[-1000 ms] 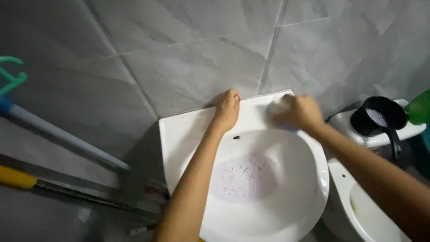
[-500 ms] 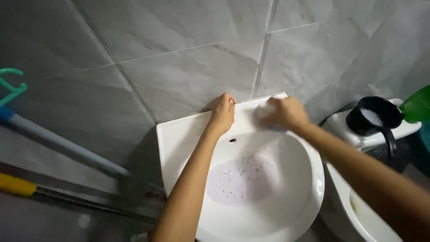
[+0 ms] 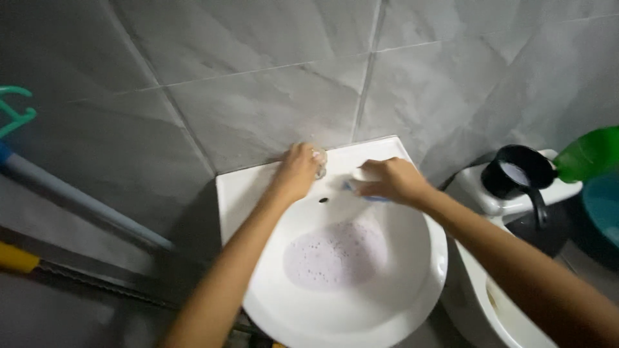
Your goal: Cleaning a bathroom sink using a brush and cleaning solution.
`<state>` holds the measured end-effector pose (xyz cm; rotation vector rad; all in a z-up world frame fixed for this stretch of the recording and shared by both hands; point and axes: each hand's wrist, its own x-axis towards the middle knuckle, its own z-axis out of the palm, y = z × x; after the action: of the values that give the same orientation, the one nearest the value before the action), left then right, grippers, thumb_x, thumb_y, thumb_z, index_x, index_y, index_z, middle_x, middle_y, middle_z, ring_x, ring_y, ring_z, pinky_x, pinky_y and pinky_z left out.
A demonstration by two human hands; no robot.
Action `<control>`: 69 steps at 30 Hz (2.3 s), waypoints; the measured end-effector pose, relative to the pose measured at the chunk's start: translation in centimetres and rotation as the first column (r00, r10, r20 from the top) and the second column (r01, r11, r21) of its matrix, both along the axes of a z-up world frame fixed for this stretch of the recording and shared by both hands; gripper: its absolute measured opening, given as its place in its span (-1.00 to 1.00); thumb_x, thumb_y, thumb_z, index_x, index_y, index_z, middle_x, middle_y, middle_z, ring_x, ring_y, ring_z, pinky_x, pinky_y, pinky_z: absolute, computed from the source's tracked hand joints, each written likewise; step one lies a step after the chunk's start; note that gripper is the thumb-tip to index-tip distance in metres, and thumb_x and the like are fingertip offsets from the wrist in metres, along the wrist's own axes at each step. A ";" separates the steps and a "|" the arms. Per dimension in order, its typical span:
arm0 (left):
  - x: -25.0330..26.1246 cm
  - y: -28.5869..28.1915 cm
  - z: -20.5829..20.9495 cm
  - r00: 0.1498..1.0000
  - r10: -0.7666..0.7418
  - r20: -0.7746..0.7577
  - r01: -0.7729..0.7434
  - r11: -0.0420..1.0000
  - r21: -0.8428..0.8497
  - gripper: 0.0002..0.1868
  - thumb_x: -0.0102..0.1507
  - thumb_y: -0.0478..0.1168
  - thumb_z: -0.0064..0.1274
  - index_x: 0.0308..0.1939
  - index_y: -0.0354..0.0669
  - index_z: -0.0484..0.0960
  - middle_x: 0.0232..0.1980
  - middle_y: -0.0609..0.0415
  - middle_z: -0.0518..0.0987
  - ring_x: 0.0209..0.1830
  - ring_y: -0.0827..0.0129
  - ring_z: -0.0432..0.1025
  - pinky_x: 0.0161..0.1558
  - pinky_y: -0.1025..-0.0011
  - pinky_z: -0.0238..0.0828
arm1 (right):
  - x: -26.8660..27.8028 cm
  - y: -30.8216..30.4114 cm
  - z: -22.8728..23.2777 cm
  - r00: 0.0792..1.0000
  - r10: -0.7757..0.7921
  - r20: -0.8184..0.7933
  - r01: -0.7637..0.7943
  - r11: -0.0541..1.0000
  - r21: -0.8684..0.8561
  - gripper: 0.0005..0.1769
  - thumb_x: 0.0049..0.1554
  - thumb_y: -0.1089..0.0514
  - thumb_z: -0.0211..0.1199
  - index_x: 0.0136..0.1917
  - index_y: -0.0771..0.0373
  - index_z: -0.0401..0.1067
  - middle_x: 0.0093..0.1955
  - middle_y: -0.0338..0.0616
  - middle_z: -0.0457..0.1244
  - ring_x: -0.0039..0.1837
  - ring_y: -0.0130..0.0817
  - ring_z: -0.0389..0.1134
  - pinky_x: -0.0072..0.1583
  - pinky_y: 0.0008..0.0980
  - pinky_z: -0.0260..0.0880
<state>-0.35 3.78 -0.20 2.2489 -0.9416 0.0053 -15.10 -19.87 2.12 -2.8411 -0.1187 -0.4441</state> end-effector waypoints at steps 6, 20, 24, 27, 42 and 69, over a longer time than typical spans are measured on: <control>-6.2 7.1 4.7 0.990 0.140 -0.010 -0.135 0.971 0.195 -0.54 0.42 0.07 -0.19 -0.13 -0.30 0.55 -0.12 -0.27 0.61 -0.10 -0.13 0.53 -0.03 0.00 0.45 | 1.8 2.7 -1.2 0.993 -0.106 0.053 0.110 0.990 -0.093 -0.43 -0.03 -0.38 0.43 -0.07 0.14 0.61 -0.23 -0.05 0.45 -0.25 -0.15 0.48 -0.15 -0.15 0.51; -7.6 7.5 1.1 0.988 0.112 0.107 -0.123 0.987 0.104 -0.60 0.44 -0.03 -0.11 -0.17 -0.40 0.50 -0.31 -0.29 0.61 -0.25 -0.16 0.56 -0.19 0.04 0.50 | 5.1 4.5 -2.4 0.956 0.057 0.287 -0.005 0.984 -0.180 -0.48 -0.19 -0.34 0.46 -0.27 0.14 0.61 -0.34 0.00 0.39 -0.33 -0.05 0.41 -0.21 -0.11 0.42; -9.8 7.1 6.2 0.972 0.193 -0.137 -0.130 0.919 0.373 -0.54 0.46 0.04 -0.20 0.05 -0.36 0.47 -0.19 -0.21 0.62 -0.16 0.02 0.60 -0.11 0.12 0.54 | 5.4 5.5 -2.4 0.983 0.112 0.148 -0.083 0.979 -0.186 -0.55 -0.06 -0.28 0.47 -0.30 0.13 0.55 -0.32 -0.15 0.41 -0.31 -0.19 0.45 -0.20 -0.12 0.43; -10.5 5.3 4.4 0.894 0.198 0.401 -0.260 0.960 0.106 -0.41 0.21 0.03 0.07 0.07 -0.48 0.49 0.10 -0.35 0.49 0.06 -0.09 0.41 0.03 0.03 0.36 | 3.7 2.6 -1.5 0.997 0.036 0.069 -0.014 0.955 -0.295 -0.60 -0.14 -0.23 0.52 -0.33 0.10 0.54 -0.34 -0.11 0.38 -0.27 -0.12 0.43 -0.15 -0.15 0.45; -6.5 -21.2 -2.4 0.977 0.211 0.036 -0.168 0.861 -0.480 -0.77 0.43 -0.20 -0.15 -0.18 -0.33 0.47 -0.28 -0.33 0.59 -0.29 -0.32 0.52 -0.28 -0.08 0.43 | 3.6 -9.4 -4.2 0.943 -0.074 0.324 0.133 0.977 -0.165 -0.90 -0.18 0.13 0.39 -0.37 0.15 0.53 -0.34 -0.10 0.38 -0.27 -0.09 0.42 -0.21 -0.14 0.42; -4.9 -16.8 -2.0 0.778 0.584 0.233 -0.530 0.809 -0.255 -0.84 0.43 -0.23 -0.17 -0.13 -0.21 0.50 -0.45 -0.19 0.63 -0.45 -0.08 0.58 -0.44 0.05 0.46 | 12.7 -5.6 -6.7 0.896 0.192 0.401 -0.222 0.975 0.029 -0.78 0.12 0.26 0.34 -0.38 0.16 0.53 -0.47 -0.14 0.32 -0.43 -0.28 0.33 -0.36 -0.30 0.35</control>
<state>-5.28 -13.02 -2.23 2.3121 -0.3523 0.6947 -2.44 -25.42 -4.59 -2.5888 -0.4675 -0.9475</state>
